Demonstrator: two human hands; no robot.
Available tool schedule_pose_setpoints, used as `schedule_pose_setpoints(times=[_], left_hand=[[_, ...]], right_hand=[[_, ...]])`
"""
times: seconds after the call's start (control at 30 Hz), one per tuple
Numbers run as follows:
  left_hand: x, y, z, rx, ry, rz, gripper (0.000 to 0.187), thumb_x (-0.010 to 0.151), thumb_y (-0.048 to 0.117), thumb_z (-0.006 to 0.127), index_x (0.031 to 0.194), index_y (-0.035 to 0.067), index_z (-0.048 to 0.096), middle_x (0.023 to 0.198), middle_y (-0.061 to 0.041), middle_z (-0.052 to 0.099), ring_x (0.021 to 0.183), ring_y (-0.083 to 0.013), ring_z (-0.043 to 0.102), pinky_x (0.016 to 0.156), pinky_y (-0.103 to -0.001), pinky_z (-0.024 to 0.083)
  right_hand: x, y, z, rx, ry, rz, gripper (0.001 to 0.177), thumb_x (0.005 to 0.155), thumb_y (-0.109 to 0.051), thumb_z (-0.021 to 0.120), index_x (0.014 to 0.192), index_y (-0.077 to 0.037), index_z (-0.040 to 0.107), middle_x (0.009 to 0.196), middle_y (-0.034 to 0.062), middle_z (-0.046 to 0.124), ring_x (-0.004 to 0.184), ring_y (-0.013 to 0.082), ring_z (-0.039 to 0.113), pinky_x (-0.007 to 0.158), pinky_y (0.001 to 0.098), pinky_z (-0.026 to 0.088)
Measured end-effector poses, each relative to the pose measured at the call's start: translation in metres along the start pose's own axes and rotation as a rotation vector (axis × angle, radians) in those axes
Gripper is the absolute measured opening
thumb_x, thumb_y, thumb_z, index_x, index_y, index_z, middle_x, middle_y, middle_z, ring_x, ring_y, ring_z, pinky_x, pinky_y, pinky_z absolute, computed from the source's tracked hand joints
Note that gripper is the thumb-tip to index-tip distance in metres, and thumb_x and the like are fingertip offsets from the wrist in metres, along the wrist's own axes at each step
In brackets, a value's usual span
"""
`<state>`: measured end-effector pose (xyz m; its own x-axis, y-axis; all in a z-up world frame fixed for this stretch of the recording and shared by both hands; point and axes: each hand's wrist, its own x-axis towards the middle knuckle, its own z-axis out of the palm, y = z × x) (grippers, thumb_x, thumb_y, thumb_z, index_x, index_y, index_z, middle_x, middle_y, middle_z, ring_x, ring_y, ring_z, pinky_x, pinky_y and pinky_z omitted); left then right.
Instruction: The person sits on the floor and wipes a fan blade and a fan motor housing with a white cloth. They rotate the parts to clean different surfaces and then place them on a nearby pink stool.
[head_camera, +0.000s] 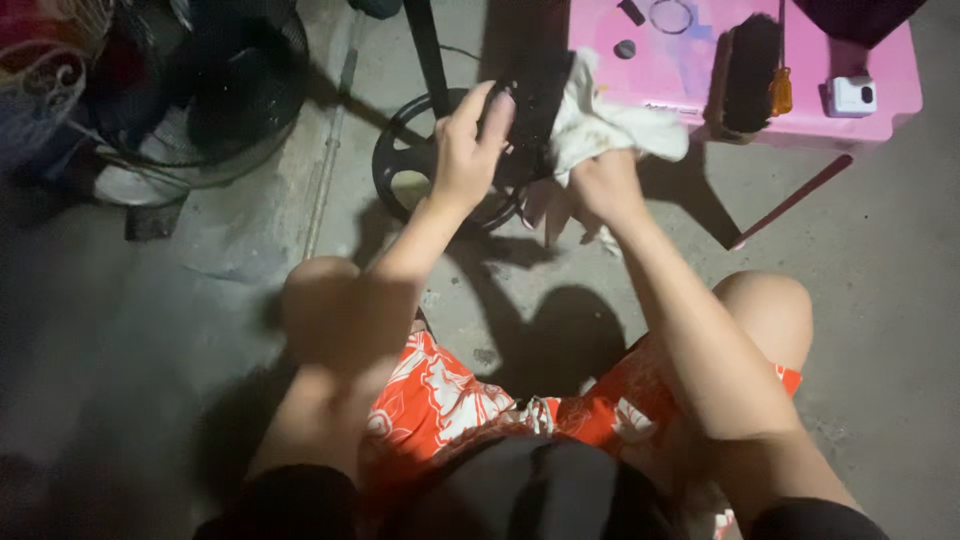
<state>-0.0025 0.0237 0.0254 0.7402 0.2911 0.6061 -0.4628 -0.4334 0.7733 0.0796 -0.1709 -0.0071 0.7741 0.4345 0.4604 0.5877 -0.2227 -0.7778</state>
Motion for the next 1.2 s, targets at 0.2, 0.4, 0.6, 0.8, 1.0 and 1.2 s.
schedule_pose_setpoints(times=[0.2, 0.4, 0.6, 0.8, 1.0, 1.2], left_hand=[[0.007, -0.003, -0.005, -0.535, -0.127, -0.471, 0.047, 0.097, 0.029, 0.063, 0.133, 0.001, 0.052, 0.094, -0.005, 0.073, 0.071, -0.014, 0.071, 0.041, -0.028, 0.048], [0.006, -0.041, 0.002, 0.14, 0.004, -0.152, 0.05, 0.106, 0.044, 0.062, 0.086, -0.001, 0.066, 0.068, -0.005, 0.061, 0.065, -0.0151, 0.062, 0.061, -0.035, 0.049], [0.012, -0.035, -0.015, -0.052, 0.203, -0.264, 0.059, 0.104, 0.044, 0.06, 0.067, -0.001, 0.055, 0.06, -0.009, 0.055, 0.054, -0.0139, 0.049, 0.052, -0.038, 0.039], [0.006, -0.026, -0.018, 0.204, 0.318, -0.125, 0.06, 0.107, 0.034, 0.065, 0.065, -0.006, 0.049, 0.056, -0.012, 0.045, 0.055, -0.0165, 0.041, 0.054, -0.04, 0.035], [-0.002, -0.005, -0.005, 0.098, 0.215, -0.05, 0.041, 0.108, 0.028, 0.059, 0.084, -0.004, 0.064, 0.064, -0.017, 0.06, 0.058, -0.0257, 0.057, 0.056, -0.04, 0.043], [-0.008, 0.017, 0.007, 0.199, 0.286, 0.18, 0.036, 0.115, 0.029, 0.051, 0.135, 0.001, 0.059, 0.108, -0.018, 0.073, 0.095, -0.0308, 0.076, 0.081, -0.038, 0.06]], right_hand=[[0.029, -0.013, -0.018, 0.018, -0.037, -0.061, 0.02, 0.103, -0.008, 0.057, 0.115, 0.004, 0.067, 0.107, 0.018, 0.072, 0.102, 0.0277, 0.068, 0.091, 0.0387, 0.054], [0.007, -0.007, 0.009, -0.048, -0.015, -0.175, 0.038, 0.103, -0.009, 0.059, 0.136, 0.011, 0.059, 0.134, 0.0233, 0.063, 0.128, 0.0364, 0.057, 0.111, 0.0454, 0.043], [0.017, -0.016, -0.004, 1.292, -0.079, 0.575, 0.044, 0.105, -0.036, 0.047, 0.135, -0.005, 0.056, 0.131, 0.011, 0.065, 0.125, 0.0268, 0.061, 0.111, 0.0445, 0.049], [0.01, -0.009, 0.011, 1.402, -0.091, 0.515, 0.037, 0.109, -0.035, 0.045, 0.129, -0.006, 0.056, 0.122, 0.0112, 0.065, 0.114, 0.0248, 0.064, 0.105, 0.0419, 0.053], [-0.002, 0.015, 0.036, 0.529, 0.075, 0.218, 0.019, 0.104, -0.007, 0.061, 0.122, -0.003, 0.06, 0.112, 0.0064, 0.064, 0.101, 0.0149, 0.062, 0.087, 0.0332, 0.055], [-0.004, -0.013, 0.045, 1.074, 0.006, 0.444, 0.026, 0.101, -0.022, 0.061, 0.122, -0.006, 0.056, 0.108, 0.0061, 0.064, 0.098, 0.0188, 0.064, 0.085, 0.0367, 0.055]])
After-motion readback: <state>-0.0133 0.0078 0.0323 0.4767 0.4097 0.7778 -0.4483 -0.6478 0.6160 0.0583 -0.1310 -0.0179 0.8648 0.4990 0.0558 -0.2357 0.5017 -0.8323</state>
